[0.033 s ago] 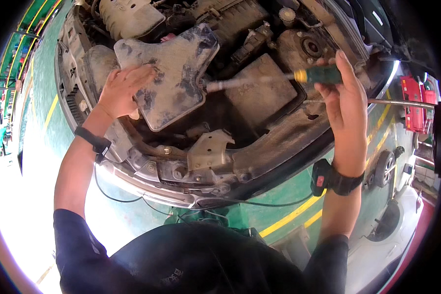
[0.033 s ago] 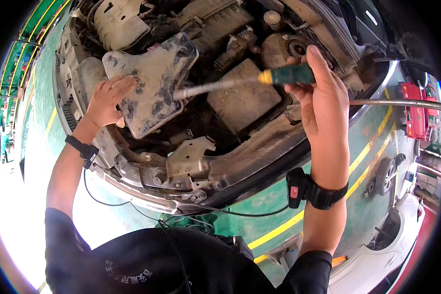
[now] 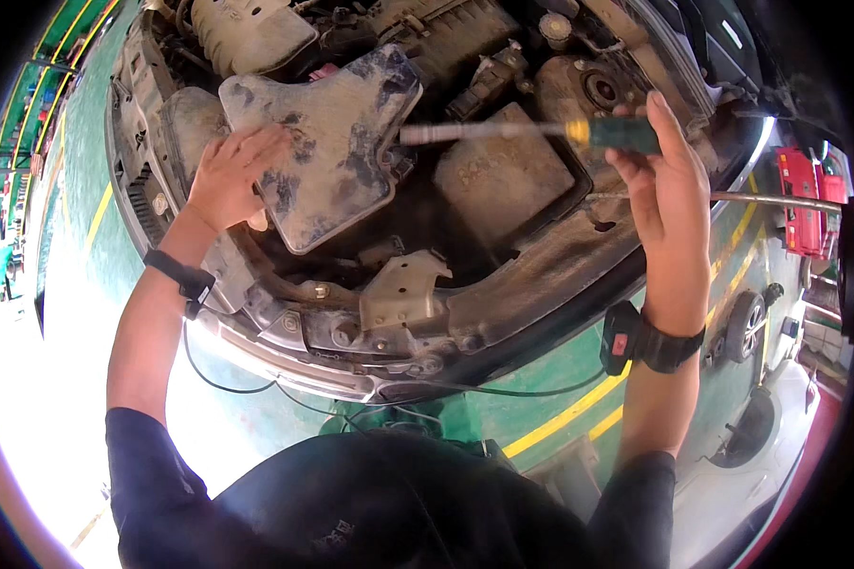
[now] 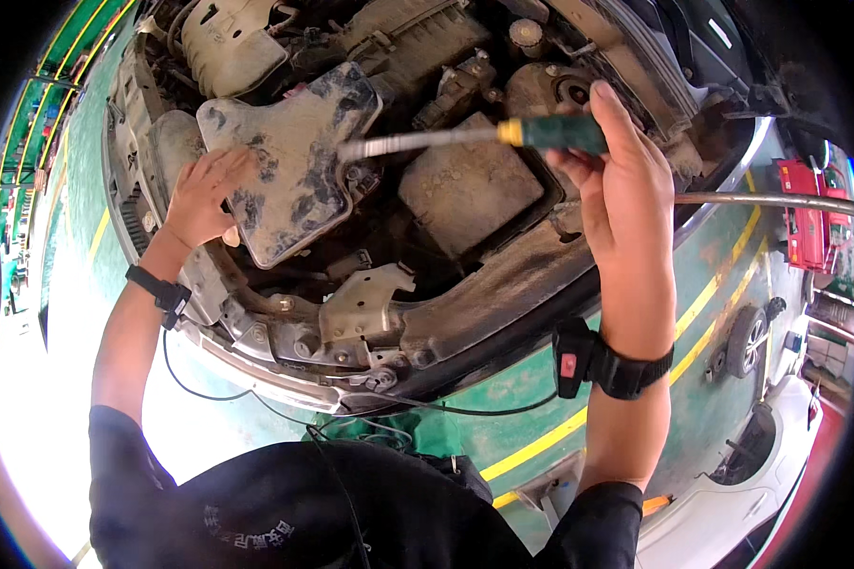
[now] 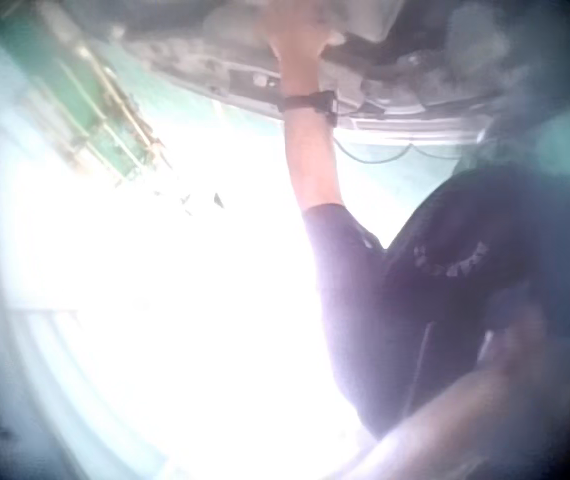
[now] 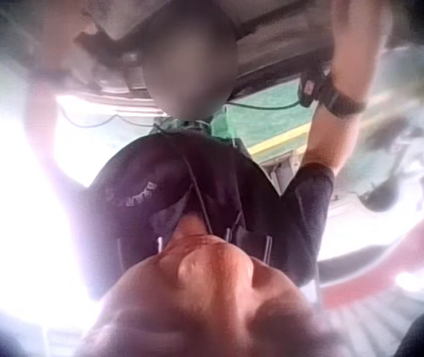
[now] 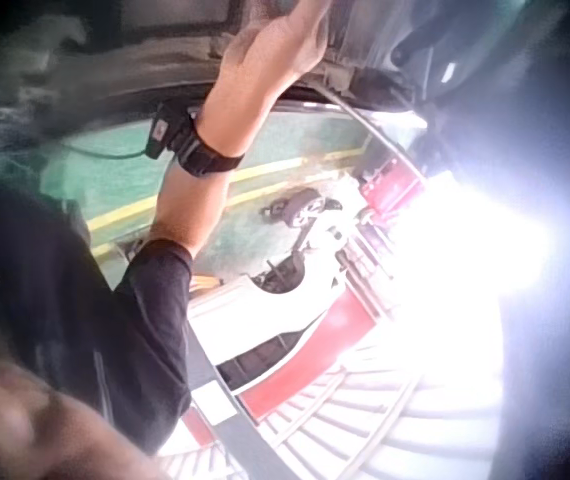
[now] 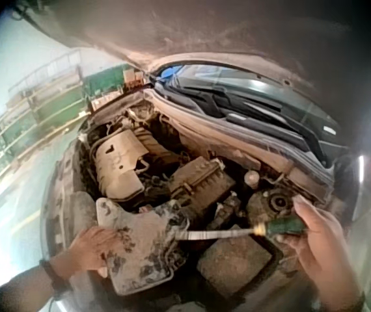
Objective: The person works on a car's air intake assembly, loosening fasteners with a screwdriver and by hand before positioning the plastic components.
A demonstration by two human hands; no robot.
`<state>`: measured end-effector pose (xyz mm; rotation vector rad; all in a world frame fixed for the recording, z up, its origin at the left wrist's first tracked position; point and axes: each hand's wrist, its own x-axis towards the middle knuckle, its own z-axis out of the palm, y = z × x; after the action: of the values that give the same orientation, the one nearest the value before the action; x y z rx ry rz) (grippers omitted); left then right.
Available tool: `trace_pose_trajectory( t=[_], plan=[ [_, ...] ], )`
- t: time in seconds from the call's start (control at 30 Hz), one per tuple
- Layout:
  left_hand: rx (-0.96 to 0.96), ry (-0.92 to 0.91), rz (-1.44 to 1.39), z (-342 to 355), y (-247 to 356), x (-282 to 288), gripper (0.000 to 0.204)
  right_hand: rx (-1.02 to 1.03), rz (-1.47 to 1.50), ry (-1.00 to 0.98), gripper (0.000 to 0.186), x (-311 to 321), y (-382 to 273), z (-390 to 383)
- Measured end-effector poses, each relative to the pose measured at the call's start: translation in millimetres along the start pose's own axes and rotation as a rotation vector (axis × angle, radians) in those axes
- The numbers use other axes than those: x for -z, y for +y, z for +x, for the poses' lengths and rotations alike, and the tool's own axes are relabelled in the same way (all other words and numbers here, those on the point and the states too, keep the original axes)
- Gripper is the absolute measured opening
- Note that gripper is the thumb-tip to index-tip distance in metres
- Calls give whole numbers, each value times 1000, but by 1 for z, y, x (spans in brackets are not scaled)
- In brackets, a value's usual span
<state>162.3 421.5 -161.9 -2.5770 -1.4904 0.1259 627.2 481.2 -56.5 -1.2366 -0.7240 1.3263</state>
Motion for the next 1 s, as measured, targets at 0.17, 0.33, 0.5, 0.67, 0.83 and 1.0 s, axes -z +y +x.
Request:
trace_pose_trajectory(
  t=[0.17,0.33,0.5,0.67,0.83,1.0],
  plan=[
    [399,60,-234,-11,8,-17,87,42,-11,-54,29,-12,-3,26],
    [558,94,-405,-22,7,-37,81,-1,92,-183,34,-42,-29,48],
    [577,42,-386,-15,6,-34,76,-151,96,-684,25,-107,-44,62],
    [736,-63,-531,-25,8,-42,69,-417,85,-791,25,-190,-17,95],
    [808,-165,-549,-31,7,-55,60,-510,103,-845,18,-235,30,91],
    [783,-244,-399,-27,3,-51,59,-496,211,-644,11,-246,47,35]
  ],
)
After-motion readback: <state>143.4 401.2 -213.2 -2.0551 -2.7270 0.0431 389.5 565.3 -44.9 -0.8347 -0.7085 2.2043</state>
